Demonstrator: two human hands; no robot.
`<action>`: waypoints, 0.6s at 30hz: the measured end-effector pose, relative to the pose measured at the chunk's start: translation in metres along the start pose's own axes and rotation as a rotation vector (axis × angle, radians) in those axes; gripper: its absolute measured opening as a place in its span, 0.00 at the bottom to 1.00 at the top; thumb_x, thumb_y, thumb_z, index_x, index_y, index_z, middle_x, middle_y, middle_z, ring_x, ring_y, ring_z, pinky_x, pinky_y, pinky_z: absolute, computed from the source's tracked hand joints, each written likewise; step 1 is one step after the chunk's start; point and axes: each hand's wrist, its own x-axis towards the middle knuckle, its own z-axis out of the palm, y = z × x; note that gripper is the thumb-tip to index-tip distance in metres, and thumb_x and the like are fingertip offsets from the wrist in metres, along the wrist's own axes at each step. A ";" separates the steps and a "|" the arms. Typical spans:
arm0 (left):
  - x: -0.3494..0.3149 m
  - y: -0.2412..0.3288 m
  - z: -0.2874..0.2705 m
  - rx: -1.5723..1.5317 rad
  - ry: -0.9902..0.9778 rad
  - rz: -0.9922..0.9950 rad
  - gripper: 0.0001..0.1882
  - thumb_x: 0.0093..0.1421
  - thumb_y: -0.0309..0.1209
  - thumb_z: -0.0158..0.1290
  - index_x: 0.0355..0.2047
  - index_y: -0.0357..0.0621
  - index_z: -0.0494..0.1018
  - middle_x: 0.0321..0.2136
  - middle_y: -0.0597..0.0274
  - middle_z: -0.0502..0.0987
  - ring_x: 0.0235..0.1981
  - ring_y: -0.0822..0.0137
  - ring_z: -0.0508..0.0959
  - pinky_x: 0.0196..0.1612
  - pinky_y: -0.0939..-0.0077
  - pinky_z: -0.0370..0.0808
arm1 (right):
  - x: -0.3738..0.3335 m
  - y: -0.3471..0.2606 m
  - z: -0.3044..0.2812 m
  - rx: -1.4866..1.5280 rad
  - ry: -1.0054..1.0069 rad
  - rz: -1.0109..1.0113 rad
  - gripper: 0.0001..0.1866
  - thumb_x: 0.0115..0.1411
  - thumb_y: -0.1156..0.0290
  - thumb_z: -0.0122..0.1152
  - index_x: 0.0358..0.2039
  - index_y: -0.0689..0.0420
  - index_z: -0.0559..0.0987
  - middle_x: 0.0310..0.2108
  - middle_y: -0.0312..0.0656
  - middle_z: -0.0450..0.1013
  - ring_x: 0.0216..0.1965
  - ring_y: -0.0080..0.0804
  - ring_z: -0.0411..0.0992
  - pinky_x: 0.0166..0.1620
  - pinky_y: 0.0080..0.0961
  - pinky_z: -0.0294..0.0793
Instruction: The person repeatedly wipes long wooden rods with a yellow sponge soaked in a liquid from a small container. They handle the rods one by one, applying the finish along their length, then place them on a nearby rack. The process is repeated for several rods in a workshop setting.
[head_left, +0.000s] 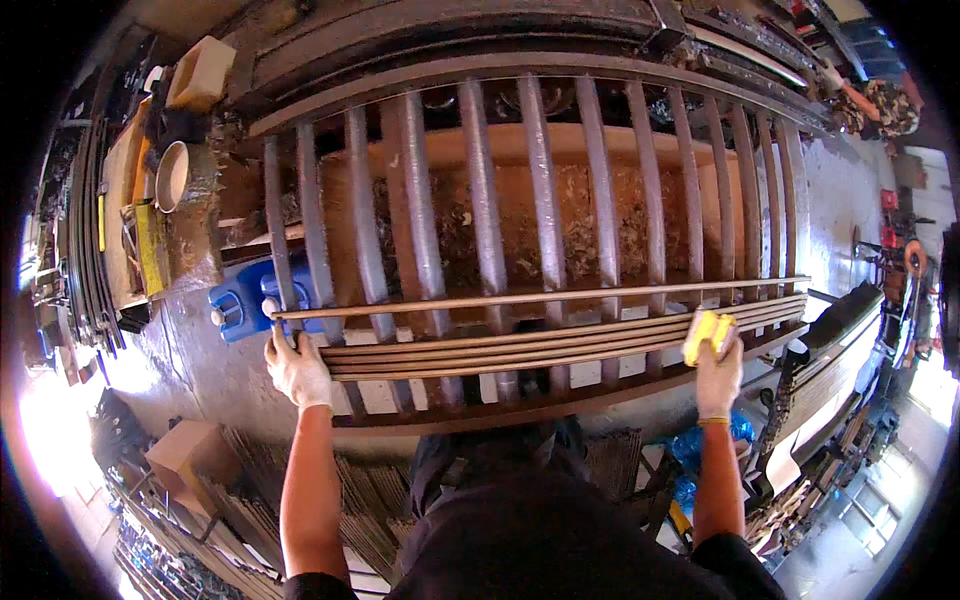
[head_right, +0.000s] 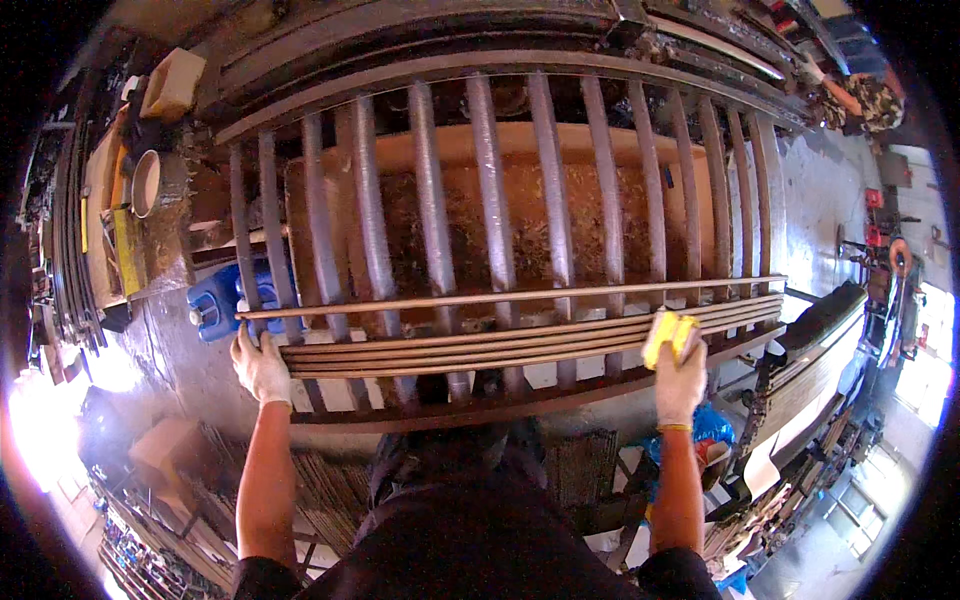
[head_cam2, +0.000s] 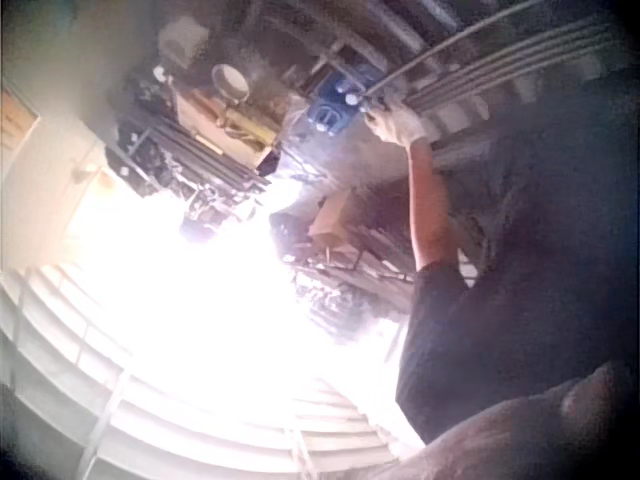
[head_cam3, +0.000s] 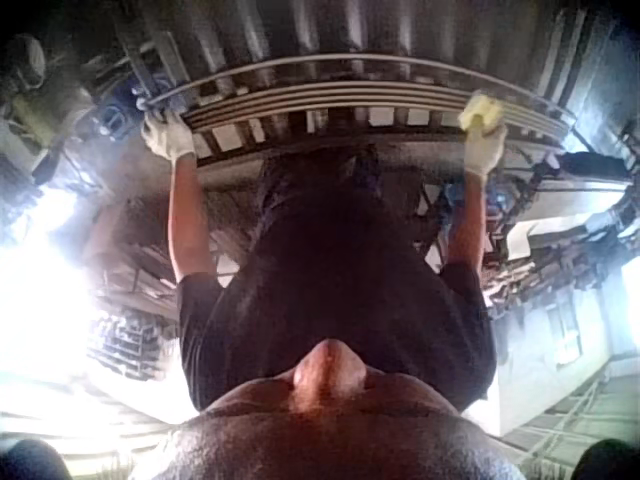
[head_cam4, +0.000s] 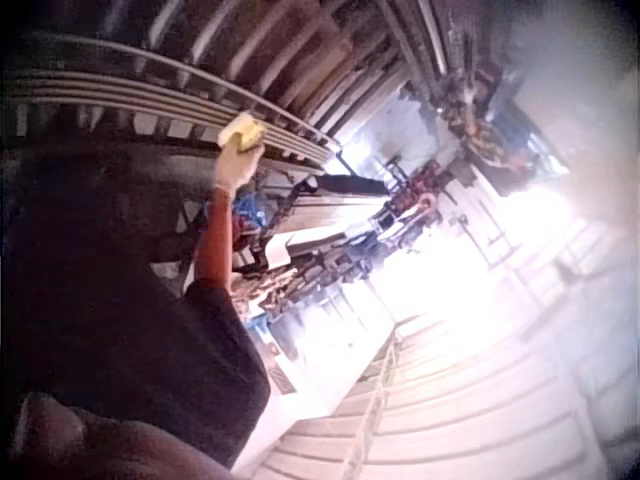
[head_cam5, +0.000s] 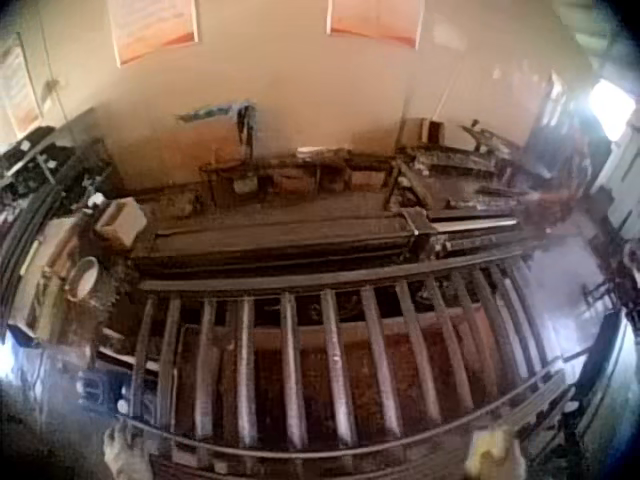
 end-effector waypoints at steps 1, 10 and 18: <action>-0.002 -0.004 0.002 0.012 0.001 -0.009 0.32 0.75 0.46 0.61 0.75 0.54 0.74 0.71 0.41 0.75 0.66 0.35 0.78 0.67 0.40 0.78 | -0.027 -0.030 0.015 -0.063 -0.007 -0.005 0.28 0.71 0.62 0.70 0.67 0.62 0.78 0.53 0.58 0.86 0.54 0.57 0.86 0.59 0.47 0.83; -0.001 0.007 -0.012 -0.016 0.019 -0.014 0.30 0.74 0.46 0.62 0.72 0.51 0.78 0.68 0.40 0.77 0.65 0.36 0.80 0.66 0.42 0.78 | -0.252 -0.245 0.163 0.109 -0.400 -0.663 0.28 0.64 0.52 0.77 0.59 0.52 0.82 0.40 0.52 0.86 0.35 0.57 0.87 0.37 0.52 0.88; 0.006 0.010 -0.016 -0.049 -0.042 0.006 0.29 0.76 0.46 0.61 0.73 0.52 0.76 0.69 0.40 0.76 0.66 0.36 0.78 0.68 0.41 0.76 | -0.255 -0.275 0.184 0.135 -0.509 -0.677 0.23 0.65 0.52 0.77 0.52 0.52 0.81 0.31 0.51 0.86 0.31 0.57 0.87 0.34 0.53 0.87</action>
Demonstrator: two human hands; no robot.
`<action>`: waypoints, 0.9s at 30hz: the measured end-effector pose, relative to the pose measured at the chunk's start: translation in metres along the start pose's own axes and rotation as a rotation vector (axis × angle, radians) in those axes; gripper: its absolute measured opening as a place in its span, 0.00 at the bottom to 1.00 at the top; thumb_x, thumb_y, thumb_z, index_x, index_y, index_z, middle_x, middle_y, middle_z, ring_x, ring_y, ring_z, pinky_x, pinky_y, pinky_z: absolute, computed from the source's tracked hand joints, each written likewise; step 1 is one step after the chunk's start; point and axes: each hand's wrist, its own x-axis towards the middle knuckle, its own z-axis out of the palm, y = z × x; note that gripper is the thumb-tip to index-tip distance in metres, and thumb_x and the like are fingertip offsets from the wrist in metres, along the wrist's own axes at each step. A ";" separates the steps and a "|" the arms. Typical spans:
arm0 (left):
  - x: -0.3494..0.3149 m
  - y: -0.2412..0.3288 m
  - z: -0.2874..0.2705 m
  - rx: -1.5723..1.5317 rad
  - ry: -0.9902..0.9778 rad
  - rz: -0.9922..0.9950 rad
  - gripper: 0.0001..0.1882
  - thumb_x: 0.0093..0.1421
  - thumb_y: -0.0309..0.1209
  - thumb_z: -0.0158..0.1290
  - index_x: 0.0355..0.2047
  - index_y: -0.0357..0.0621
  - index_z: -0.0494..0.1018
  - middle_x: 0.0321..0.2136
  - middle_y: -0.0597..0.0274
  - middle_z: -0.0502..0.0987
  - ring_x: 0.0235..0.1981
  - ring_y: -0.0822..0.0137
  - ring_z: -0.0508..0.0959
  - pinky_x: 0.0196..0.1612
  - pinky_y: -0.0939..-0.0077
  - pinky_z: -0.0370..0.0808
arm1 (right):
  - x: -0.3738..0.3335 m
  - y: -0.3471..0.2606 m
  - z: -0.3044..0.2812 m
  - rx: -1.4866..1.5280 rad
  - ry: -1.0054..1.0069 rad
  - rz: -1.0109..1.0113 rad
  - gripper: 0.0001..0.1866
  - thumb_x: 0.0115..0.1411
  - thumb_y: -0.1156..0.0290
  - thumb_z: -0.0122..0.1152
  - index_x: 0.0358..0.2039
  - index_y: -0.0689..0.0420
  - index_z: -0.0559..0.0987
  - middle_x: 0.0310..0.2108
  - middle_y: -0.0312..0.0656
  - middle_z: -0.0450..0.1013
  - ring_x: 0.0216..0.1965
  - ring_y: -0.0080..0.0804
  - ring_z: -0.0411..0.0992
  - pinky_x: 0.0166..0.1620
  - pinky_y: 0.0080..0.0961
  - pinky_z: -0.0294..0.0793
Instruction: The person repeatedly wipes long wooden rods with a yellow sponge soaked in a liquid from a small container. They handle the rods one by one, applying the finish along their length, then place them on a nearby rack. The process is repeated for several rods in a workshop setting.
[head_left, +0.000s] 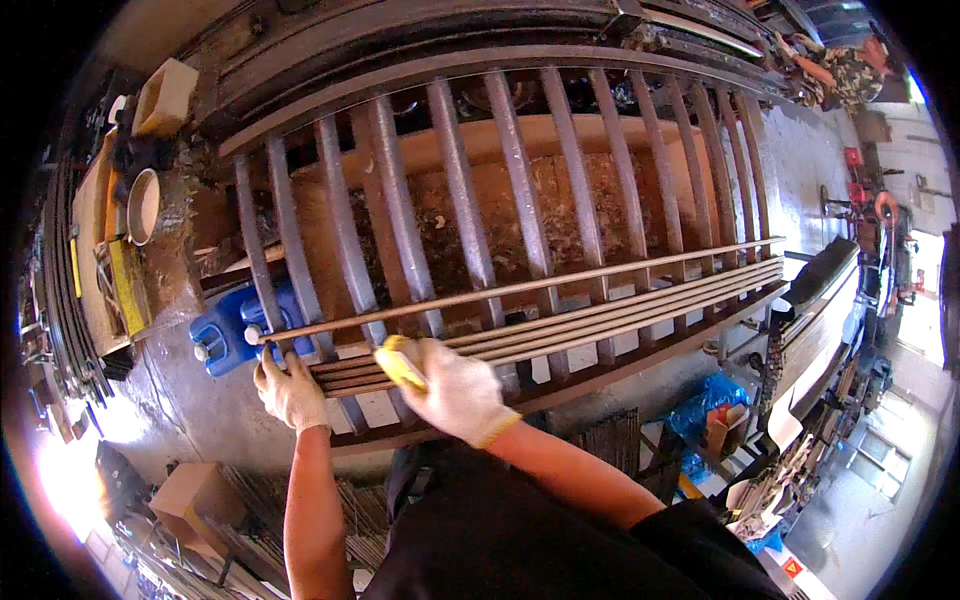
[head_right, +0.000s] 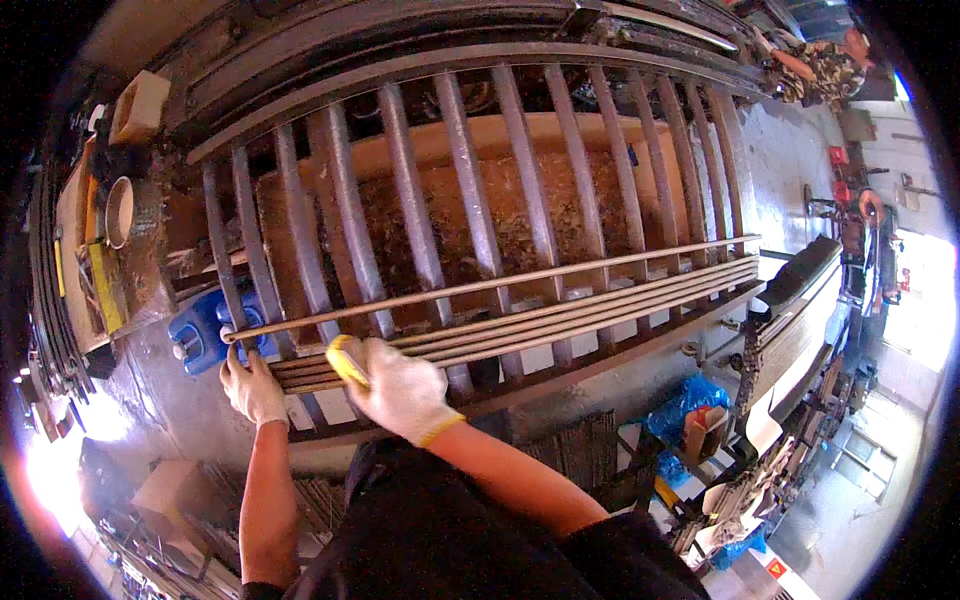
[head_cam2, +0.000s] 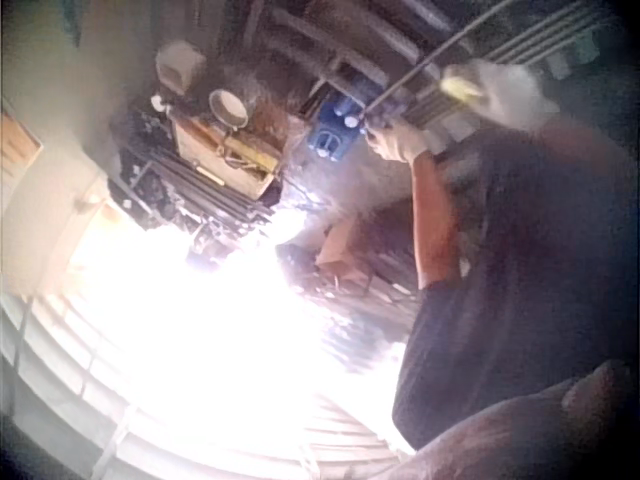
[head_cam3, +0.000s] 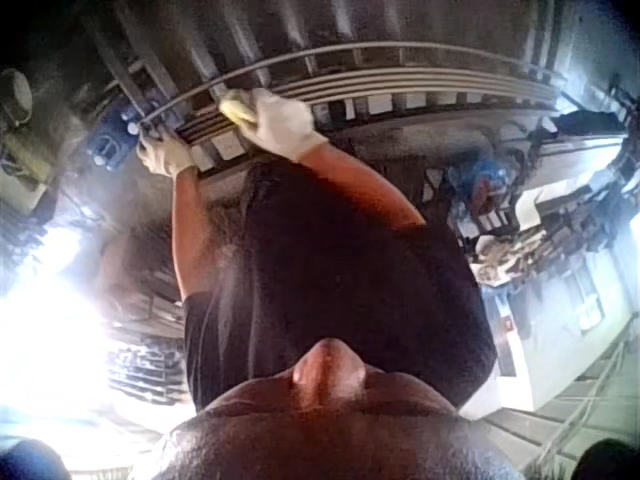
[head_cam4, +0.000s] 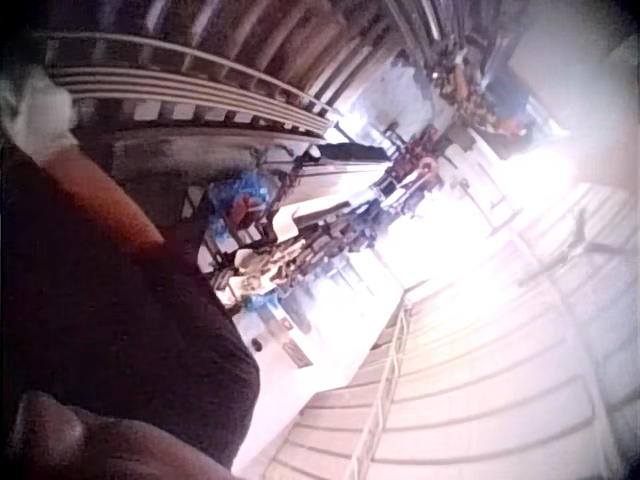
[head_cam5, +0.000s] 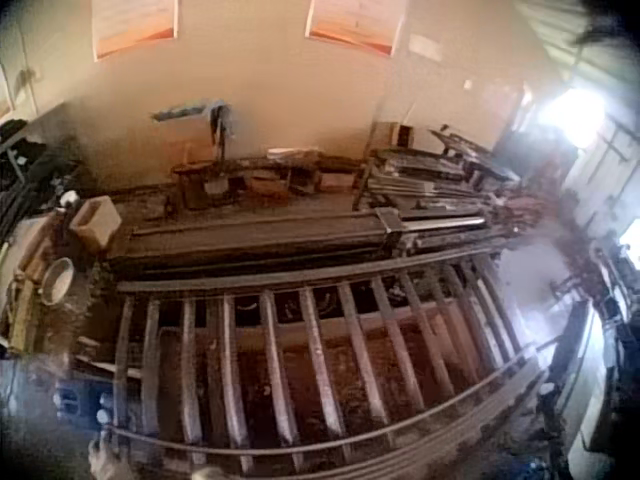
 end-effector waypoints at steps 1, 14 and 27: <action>-0.001 0.000 0.000 0.002 0.004 -0.001 0.29 0.76 0.46 0.61 0.73 0.52 0.76 0.69 0.40 0.76 0.66 0.36 0.77 0.68 0.41 0.75 | -0.006 0.017 -0.030 -0.024 -0.038 0.045 0.25 0.65 0.51 0.78 0.54 0.53 0.83 0.33 0.51 0.86 0.32 0.58 0.87 0.35 0.53 0.87; 0.020 -0.064 0.034 -0.029 0.027 0.083 0.29 0.83 0.41 0.52 0.81 0.51 0.68 0.73 0.40 0.71 0.72 0.39 0.73 0.74 0.44 0.71 | -0.079 0.450 -0.434 -0.776 0.473 0.684 0.27 0.69 0.52 0.71 0.62 0.52 0.77 0.51 0.57 0.85 0.46 0.66 0.85 0.50 0.62 0.84; 0.006 -0.066 0.021 -0.590 -0.198 -0.166 0.41 0.85 0.54 0.47 0.85 0.39 0.57 0.81 0.39 0.62 0.79 0.43 0.66 0.82 0.50 0.63 | -0.059 0.557 -0.542 -0.731 0.685 0.867 0.33 0.74 0.48 0.65 0.73 0.51 0.76 0.65 0.57 0.82 0.62 0.59 0.83 0.65 0.53 0.80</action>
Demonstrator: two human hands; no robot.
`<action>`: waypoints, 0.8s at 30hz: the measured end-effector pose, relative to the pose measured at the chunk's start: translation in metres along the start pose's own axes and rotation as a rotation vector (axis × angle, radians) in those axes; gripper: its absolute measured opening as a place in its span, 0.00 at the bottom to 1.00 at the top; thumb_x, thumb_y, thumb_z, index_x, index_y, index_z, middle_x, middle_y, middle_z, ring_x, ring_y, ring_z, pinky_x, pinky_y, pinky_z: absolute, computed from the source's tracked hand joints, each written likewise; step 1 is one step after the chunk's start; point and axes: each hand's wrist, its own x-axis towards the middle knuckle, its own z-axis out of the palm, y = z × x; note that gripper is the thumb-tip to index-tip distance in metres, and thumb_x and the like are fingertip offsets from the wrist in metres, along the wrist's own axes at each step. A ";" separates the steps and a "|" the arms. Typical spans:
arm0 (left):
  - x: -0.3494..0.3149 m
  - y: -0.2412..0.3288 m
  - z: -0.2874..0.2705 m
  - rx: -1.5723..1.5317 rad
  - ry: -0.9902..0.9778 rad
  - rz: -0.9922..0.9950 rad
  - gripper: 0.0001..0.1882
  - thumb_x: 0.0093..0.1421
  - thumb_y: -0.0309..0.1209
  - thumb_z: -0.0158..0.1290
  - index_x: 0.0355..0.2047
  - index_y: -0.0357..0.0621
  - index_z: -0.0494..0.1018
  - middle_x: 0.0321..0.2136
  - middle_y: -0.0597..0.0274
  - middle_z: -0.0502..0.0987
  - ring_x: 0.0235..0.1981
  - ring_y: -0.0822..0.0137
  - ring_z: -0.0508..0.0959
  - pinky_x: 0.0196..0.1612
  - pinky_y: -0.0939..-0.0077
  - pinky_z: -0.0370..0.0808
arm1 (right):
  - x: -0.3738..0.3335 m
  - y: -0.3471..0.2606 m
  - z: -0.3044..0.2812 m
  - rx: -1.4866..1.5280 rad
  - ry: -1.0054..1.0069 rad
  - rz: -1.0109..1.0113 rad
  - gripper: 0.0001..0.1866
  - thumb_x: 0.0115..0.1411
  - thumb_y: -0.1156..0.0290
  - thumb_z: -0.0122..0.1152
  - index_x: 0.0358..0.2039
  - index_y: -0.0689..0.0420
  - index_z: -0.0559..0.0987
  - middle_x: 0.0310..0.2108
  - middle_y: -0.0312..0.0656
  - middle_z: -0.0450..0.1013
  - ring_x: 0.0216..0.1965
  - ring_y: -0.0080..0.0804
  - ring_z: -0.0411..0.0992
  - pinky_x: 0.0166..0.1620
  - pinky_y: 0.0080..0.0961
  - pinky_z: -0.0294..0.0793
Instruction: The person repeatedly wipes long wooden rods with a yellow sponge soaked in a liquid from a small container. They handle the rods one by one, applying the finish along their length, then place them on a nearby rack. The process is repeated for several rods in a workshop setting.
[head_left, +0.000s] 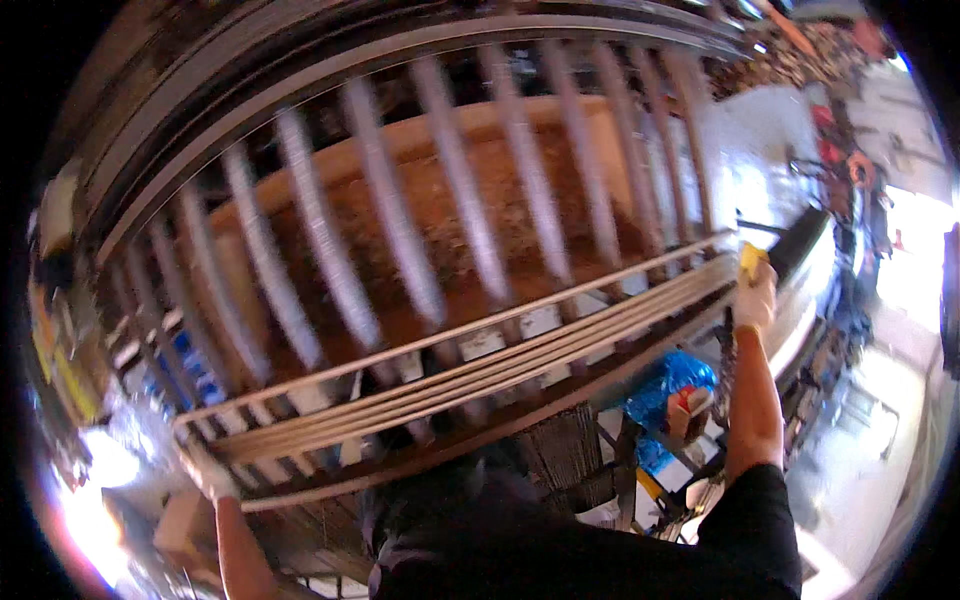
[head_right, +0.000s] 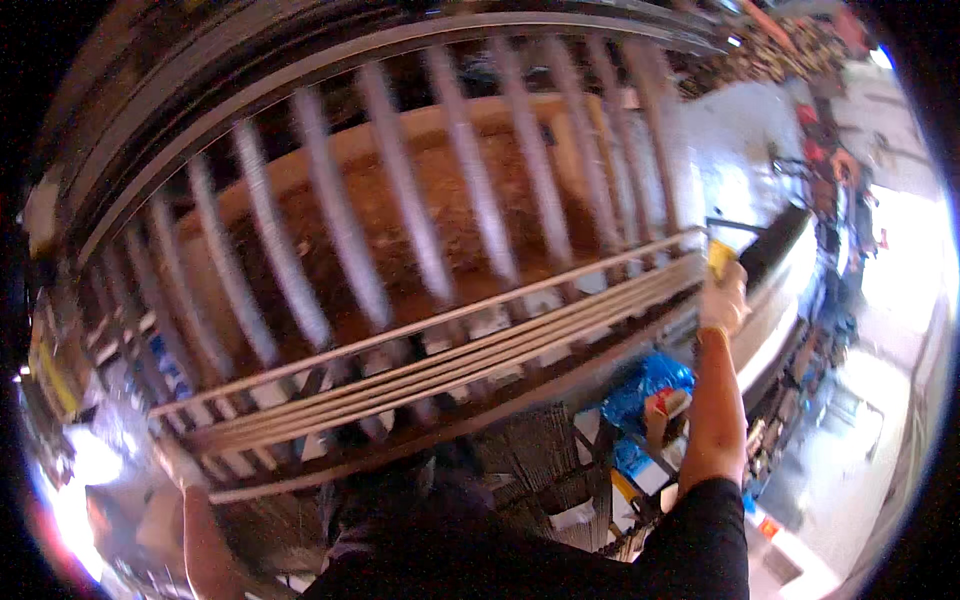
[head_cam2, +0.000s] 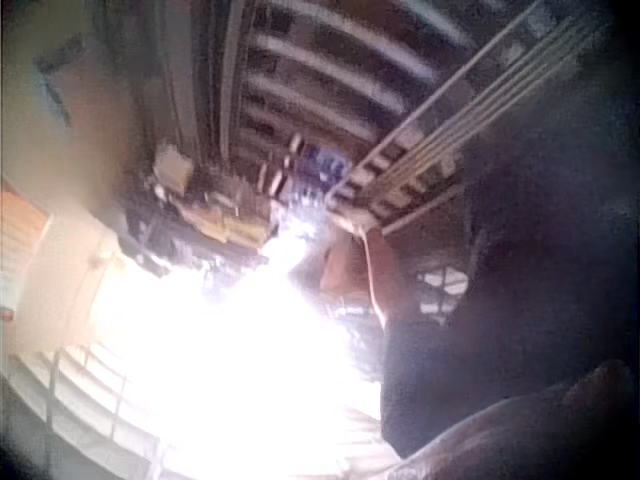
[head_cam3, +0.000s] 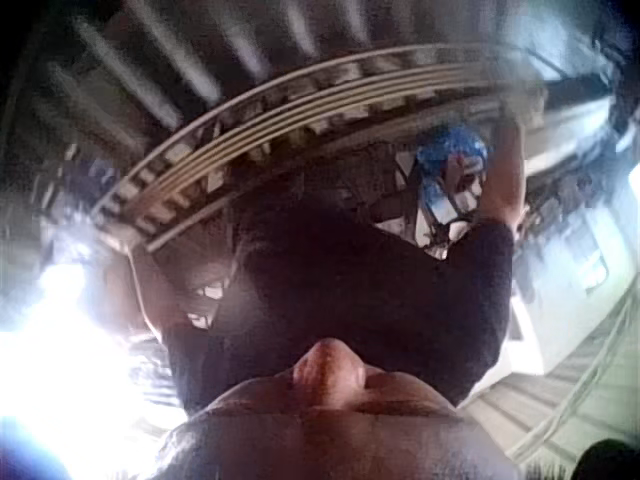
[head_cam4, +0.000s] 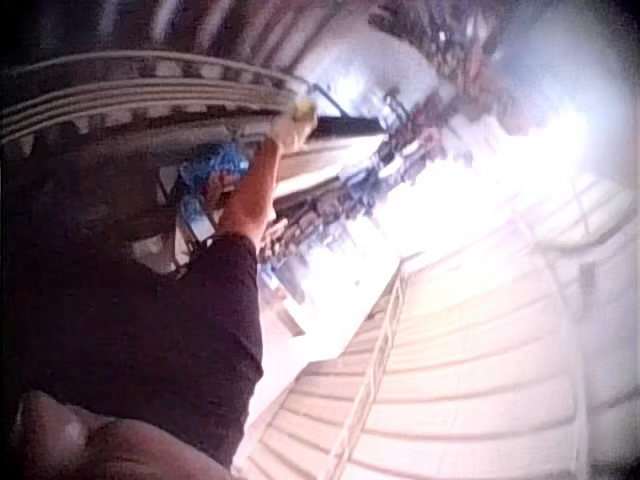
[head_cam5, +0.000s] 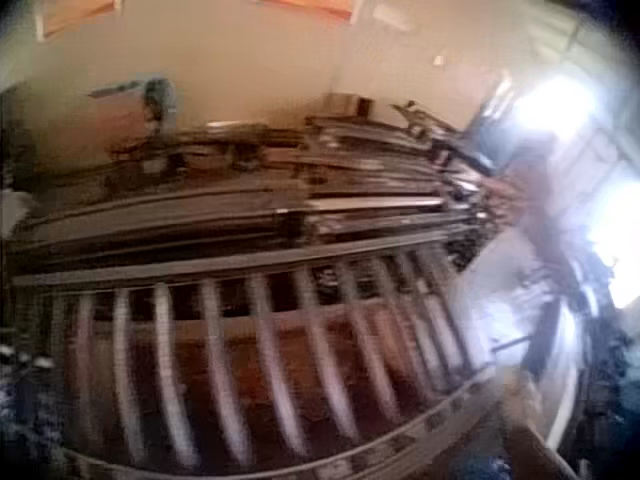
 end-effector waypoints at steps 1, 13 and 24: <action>-0.033 0.075 0.018 0.011 -0.066 0.006 0.40 0.86 0.52 0.46 0.86 0.39 0.56 0.83 0.41 0.59 0.80 0.44 0.65 0.82 0.50 0.61 | -0.016 0.003 -0.001 0.057 0.012 0.014 0.34 0.74 0.48 0.65 0.73 0.54 0.76 0.65 0.57 0.82 0.63 0.57 0.83 0.66 0.52 0.79; -0.009 0.053 0.028 0.571 0.236 0.112 0.38 0.74 0.46 0.62 0.79 0.46 0.67 0.69 0.29 0.73 0.67 0.28 0.74 0.69 0.37 0.74 | -0.316 -0.196 -0.062 0.493 -0.284 -0.173 0.29 0.70 0.56 0.70 0.64 0.62 0.79 0.51 0.60 0.87 0.53 0.59 0.87 0.58 0.49 0.84; -0.038 0.051 0.017 0.543 0.265 0.090 0.35 0.73 0.45 0.64 0.76 0.46 0.71 0.69 0.37 0.75 0.65 0.33 0.77 0.65 0.39 0.79 | -0.560 -0.354 -0.130 0.494 -0.554 -0.476 0.27 0.67 0.57 0.75 0.57 0.64 0.79 0.43 0.63 0.87 0.47 0.67 0.87 0.50 0.55 0.86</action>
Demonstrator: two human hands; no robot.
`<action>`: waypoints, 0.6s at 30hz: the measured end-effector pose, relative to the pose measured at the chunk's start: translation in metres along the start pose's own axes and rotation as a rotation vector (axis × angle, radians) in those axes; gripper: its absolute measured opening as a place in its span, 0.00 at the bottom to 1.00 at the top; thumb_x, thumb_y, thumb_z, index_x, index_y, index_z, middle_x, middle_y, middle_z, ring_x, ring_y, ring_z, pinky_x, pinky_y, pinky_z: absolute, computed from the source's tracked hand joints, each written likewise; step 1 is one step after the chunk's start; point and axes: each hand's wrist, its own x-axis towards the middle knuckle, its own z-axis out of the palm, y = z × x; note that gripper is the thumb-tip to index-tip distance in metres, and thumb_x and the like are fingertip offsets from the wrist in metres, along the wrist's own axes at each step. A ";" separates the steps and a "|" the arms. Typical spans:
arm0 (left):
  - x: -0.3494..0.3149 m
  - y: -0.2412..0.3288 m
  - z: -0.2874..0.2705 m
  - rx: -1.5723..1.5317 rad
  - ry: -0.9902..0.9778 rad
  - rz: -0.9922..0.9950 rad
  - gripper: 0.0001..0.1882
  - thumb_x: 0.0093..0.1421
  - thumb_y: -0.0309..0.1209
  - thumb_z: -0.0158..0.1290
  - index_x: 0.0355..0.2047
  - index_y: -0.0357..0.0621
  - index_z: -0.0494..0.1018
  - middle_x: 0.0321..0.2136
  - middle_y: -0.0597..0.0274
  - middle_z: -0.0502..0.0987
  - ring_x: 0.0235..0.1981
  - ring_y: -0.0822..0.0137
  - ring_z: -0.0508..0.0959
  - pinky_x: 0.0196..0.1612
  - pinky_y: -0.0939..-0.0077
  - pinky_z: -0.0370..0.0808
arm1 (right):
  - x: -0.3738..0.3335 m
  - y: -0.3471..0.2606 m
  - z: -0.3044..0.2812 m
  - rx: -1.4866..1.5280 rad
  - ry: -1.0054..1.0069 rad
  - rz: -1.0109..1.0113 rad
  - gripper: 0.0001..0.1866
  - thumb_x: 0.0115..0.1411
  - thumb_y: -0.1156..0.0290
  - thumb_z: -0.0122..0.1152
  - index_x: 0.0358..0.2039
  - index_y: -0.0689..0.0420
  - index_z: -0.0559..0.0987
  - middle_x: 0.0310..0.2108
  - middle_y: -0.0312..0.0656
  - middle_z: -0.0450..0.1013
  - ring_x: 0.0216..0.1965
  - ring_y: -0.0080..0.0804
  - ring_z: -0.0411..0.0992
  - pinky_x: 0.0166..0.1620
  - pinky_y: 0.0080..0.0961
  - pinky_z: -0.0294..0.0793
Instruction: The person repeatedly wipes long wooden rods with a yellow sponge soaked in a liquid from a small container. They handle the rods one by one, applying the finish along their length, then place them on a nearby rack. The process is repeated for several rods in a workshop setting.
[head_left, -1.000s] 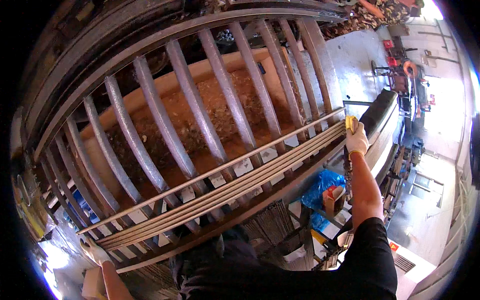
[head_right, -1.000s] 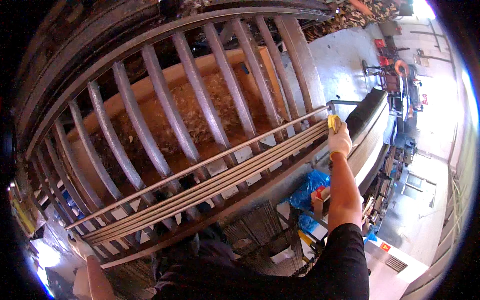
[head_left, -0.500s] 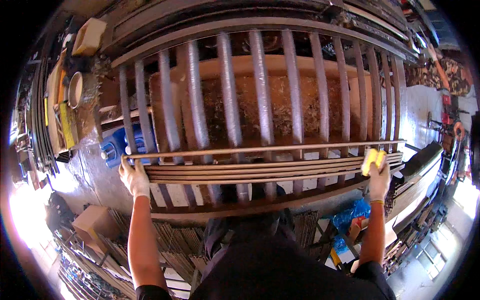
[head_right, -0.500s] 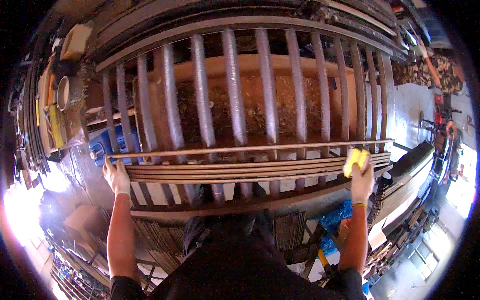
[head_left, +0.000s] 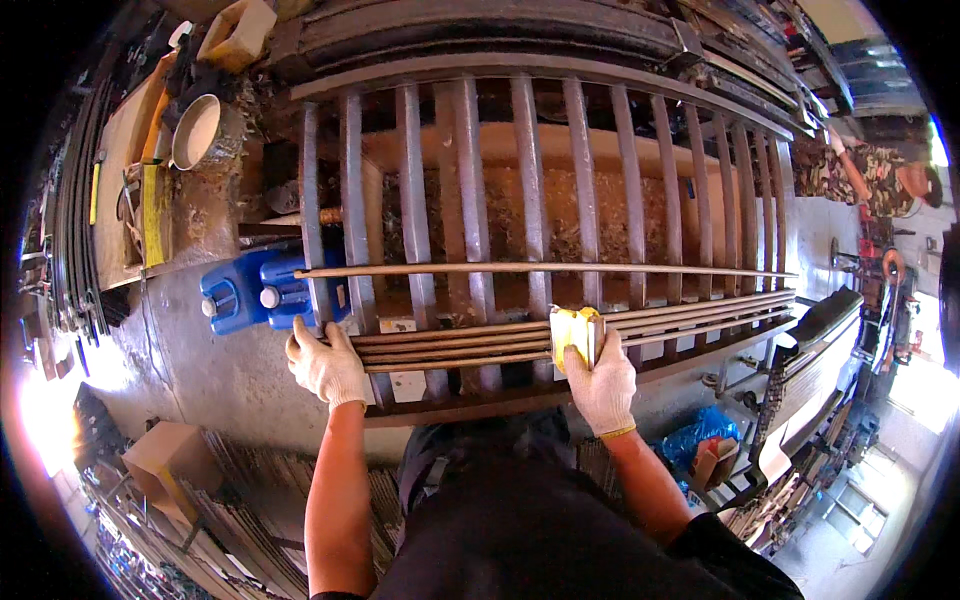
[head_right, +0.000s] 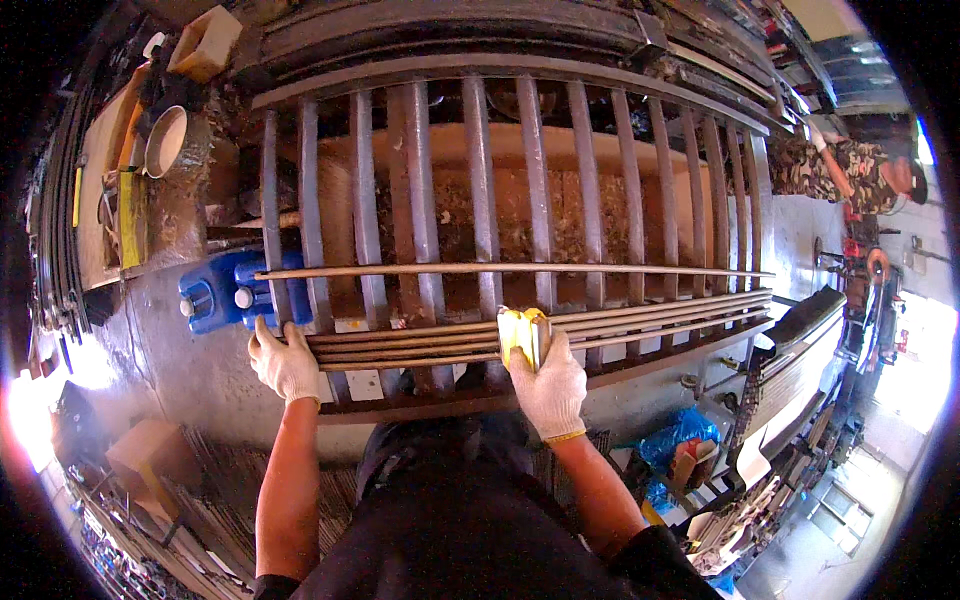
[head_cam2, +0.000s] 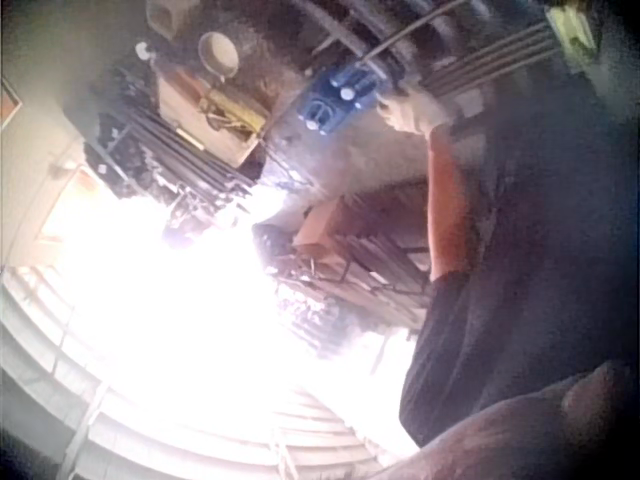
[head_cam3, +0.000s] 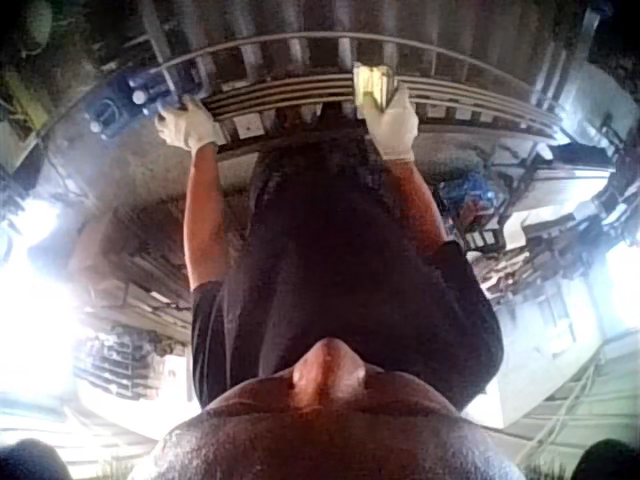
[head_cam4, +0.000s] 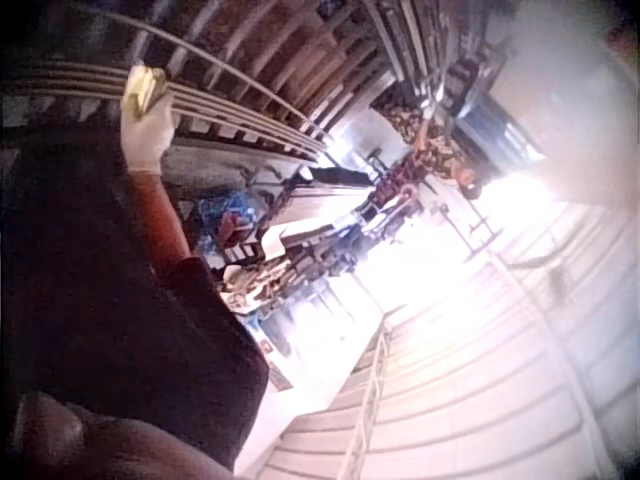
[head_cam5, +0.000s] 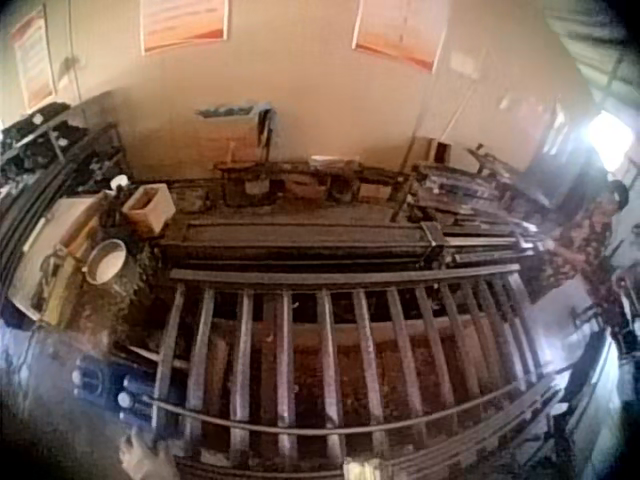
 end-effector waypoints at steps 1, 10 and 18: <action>0.001 -0.001 -0.001 0.001 -0.010 0.000 0.35 0.73 0.45 0.64 0.76 0.46 0.71 0.69 0.36 0.75 0.64 0.33 0.77 0.65 0.39 0.79 | -0.004 -0.002 0.005 0.027 0.020 0.029 0.28 0.67 0.57 0.75 0.58 0.64 0.79 0.43 0.62 0.87 0.47 0.67 0.87 0.50 0.55 0.86; 0.007 -0.007 0.008 0.035 -0.034 0.016 0.35 0.74 0.47 0.64 0.76 0.49 0.71 0.70 0.36 0.74 0.67 0.33 0.75 0.67 0.39 0.76 | -0.025 -0.101 0.094 0.137 -0.130 -0.401 0.27 0.64 0.49 0.78 0.49 0.58 0.81 0.29 0.50 0.84 0.28 0.55 0.86 0.32 0.52 0.86; 0.010 -0.004 0.007 0.012 -0.041 0.044 0.31 0.77 0.45 0.60 0.76 0.49 0.72 0.68 0.34 0.74 0.67 0.33 0.76 0.70 0.39 0.74 | 0.020 -0.008 0.007 0.130 -0.173 -0.282 0.23 0.64 0.54 0.78 0.54 0.51 0.84 0.38 0.50 0.87 0.35 0.55 0.87 0.38 0.53 0.88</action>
